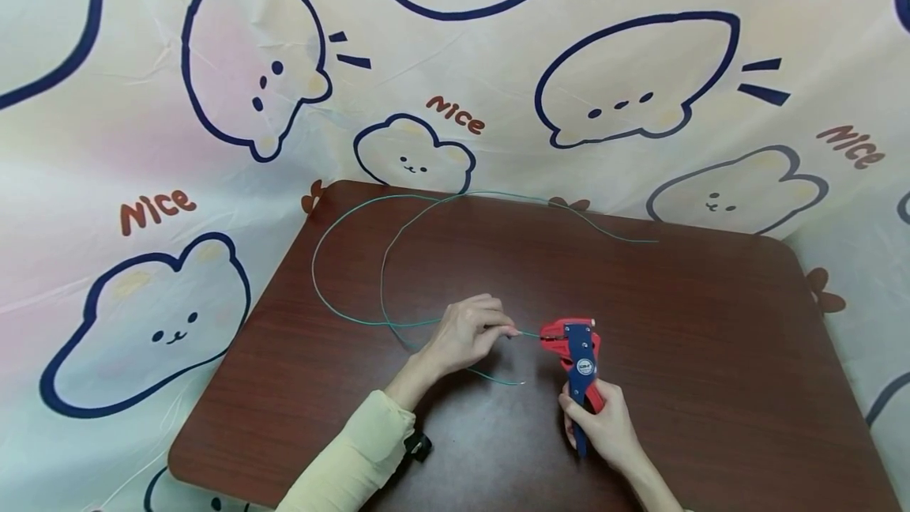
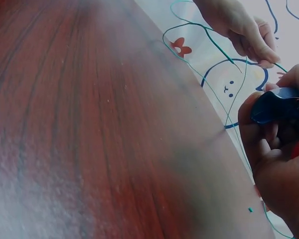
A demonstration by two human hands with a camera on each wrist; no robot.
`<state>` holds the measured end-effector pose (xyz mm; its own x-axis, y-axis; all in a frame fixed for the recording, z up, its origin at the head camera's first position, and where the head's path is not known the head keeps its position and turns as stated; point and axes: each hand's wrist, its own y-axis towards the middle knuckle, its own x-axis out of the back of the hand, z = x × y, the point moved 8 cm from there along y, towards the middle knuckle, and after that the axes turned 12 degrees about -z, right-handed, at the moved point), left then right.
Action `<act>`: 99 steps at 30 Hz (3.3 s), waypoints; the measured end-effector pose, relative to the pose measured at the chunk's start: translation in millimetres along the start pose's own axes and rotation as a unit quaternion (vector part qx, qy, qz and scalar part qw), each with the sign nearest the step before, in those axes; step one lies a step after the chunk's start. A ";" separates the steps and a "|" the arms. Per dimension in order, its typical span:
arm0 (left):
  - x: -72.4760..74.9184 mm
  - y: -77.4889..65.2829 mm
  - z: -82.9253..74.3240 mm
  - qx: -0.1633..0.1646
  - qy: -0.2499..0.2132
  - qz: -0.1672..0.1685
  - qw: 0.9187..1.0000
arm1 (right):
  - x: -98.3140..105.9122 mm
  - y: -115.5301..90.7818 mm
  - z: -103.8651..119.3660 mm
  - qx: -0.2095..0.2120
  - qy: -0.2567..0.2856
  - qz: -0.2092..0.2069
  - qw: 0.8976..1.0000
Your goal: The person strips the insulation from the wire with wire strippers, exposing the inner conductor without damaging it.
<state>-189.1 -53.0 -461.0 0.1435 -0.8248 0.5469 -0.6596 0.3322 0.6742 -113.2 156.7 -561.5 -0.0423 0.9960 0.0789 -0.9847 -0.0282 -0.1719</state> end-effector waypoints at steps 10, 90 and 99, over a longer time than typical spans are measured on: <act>-2.4 -0.2 1.8 0.017 -0.017 0.016 1.000 | -1.7 -2.3 0.5 0.020 0.048 0.015 0.999; 9.8 -4.8 0.3 -0.021 0.037 0.018 0.999 | 3.2 -1.5 5.3 0.030 0.039 0.146 0.988; 8.7 -5.5 -1.0 -0.018 0.031 0.020 0.999 | -1.2 -1.9 4.5 0.022 0.042 0.140 0.989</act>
<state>-183.5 -61.6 -459.4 0.1642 -0.7815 0.6020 -0.6383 0.3811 0.6689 -112.0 155.2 -556.8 -0.3022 0.9520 -0.0481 -0.9428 -0.3059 -0.1325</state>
